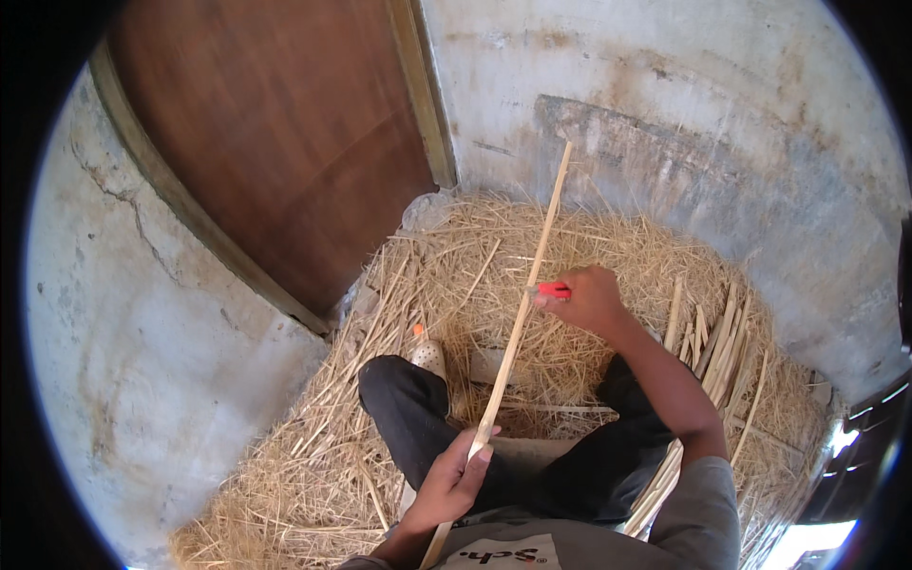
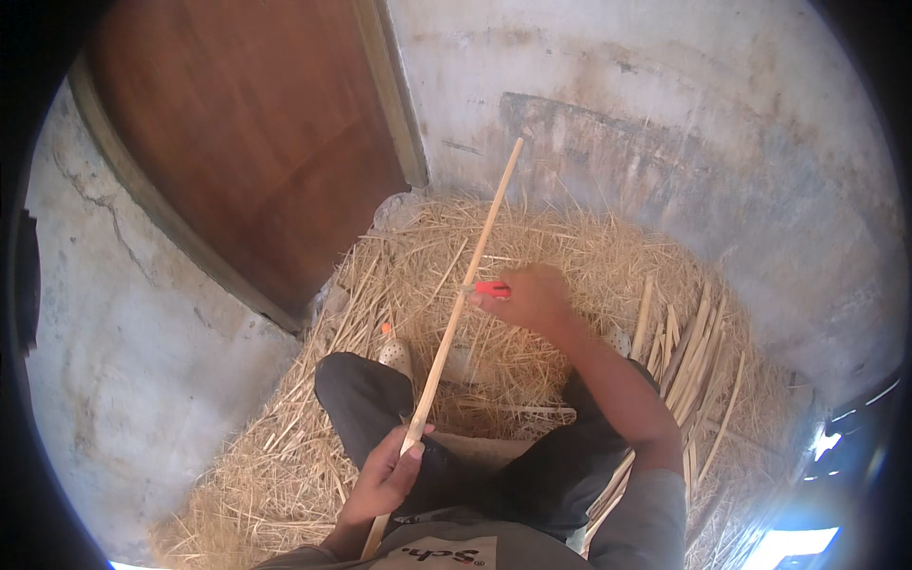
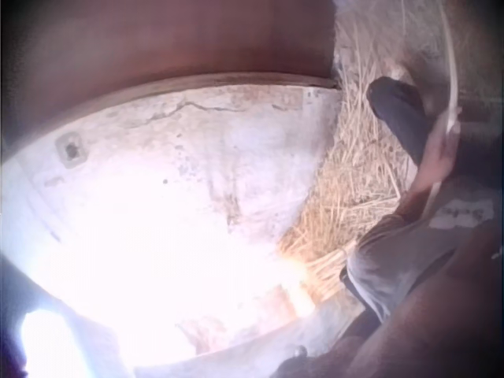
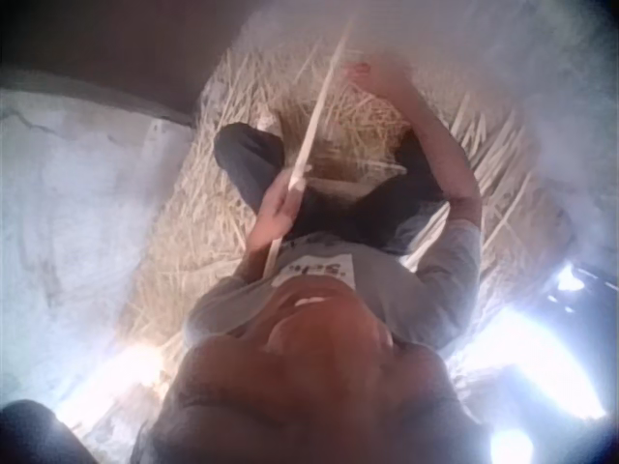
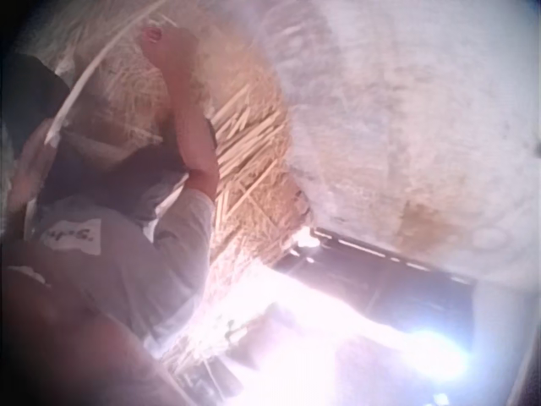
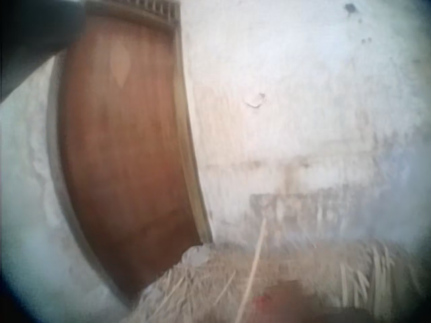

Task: The person sits on a straw-covered floor and uses a knife to shave a long, thin bamboo stick. They hold the stick with one hand and scrape the blade along its length to remove the outer layer, creating thin shavings that fall onto the straw.

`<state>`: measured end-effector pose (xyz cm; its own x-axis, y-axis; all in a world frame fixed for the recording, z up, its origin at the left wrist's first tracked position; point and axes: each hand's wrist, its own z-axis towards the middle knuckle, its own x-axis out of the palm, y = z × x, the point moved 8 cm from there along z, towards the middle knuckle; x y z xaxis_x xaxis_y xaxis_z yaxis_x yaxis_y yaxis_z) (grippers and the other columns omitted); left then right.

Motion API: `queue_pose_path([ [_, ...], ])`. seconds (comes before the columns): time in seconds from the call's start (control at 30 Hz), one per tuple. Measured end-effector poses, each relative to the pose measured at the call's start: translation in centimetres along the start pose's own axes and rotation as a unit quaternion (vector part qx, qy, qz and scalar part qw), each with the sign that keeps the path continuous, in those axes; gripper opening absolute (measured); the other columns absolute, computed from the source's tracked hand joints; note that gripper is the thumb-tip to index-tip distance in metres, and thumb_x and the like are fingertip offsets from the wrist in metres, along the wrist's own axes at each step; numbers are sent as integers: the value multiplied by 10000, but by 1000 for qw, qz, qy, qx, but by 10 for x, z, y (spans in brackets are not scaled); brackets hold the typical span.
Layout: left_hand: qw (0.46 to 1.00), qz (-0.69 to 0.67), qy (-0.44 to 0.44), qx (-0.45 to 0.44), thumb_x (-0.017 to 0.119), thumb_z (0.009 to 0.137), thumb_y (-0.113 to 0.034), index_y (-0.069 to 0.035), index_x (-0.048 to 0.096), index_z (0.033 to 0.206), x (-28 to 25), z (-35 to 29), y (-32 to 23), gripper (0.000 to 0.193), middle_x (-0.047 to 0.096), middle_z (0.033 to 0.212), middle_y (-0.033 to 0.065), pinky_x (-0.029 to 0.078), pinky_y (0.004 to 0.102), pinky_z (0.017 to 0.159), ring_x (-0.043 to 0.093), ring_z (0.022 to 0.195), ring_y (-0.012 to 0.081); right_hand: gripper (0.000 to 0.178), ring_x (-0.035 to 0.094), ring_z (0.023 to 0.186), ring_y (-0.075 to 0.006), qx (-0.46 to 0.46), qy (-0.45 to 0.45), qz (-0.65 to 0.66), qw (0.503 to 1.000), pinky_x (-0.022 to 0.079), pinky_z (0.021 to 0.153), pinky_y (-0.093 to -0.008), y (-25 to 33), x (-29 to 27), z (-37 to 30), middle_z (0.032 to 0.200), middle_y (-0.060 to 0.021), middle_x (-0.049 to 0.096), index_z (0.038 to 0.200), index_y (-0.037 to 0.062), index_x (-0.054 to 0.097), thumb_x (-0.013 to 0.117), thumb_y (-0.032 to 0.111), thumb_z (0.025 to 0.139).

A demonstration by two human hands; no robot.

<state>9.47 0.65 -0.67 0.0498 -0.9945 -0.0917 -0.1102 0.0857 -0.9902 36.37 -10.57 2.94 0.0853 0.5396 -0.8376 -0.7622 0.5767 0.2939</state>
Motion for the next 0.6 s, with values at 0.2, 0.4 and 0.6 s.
queue_pose_path([
  [0.2, 987, -134, 22, -87, 414, 1022, -204, -26, 453, 1295, -1, -6, 1, 328, 388, 720, -50, 279, 167, 558, 339, 629, -2, 692, 617, 534, -301, -52, 87, -5, 995, 486, 536, -415, 42, 22, -21, 533, -119, 588, 653, 47, 658, 513, 707, 802],
  [0.4, 999, -4, 8, -32, 457, 1004, -181, -46, 463, 1292, -3, -17, 7, 318, 408, 657, -38, 325, 201, 542, 364, 584, 25, 712, 553, 444, -253, 158, 61, -93, 981, 458, 474, -401, -56, -4, 31, 471, -100, 525, 636, 69, 647, 434, 713, 852],
  [0.6, 984, 164, -71, -22, 509, 969, -167, -60, 516, 1249, -15, -11, -8, 300, 495, 620, 77, 430, 280, 544, 535, 525, 153, 705, 556, 438, -283, -36, 17, -3, 999, 450, 472, -428, 19, 23, -12, 466, -124, 526, 622, 49, 629, 470, 699, 842],
])
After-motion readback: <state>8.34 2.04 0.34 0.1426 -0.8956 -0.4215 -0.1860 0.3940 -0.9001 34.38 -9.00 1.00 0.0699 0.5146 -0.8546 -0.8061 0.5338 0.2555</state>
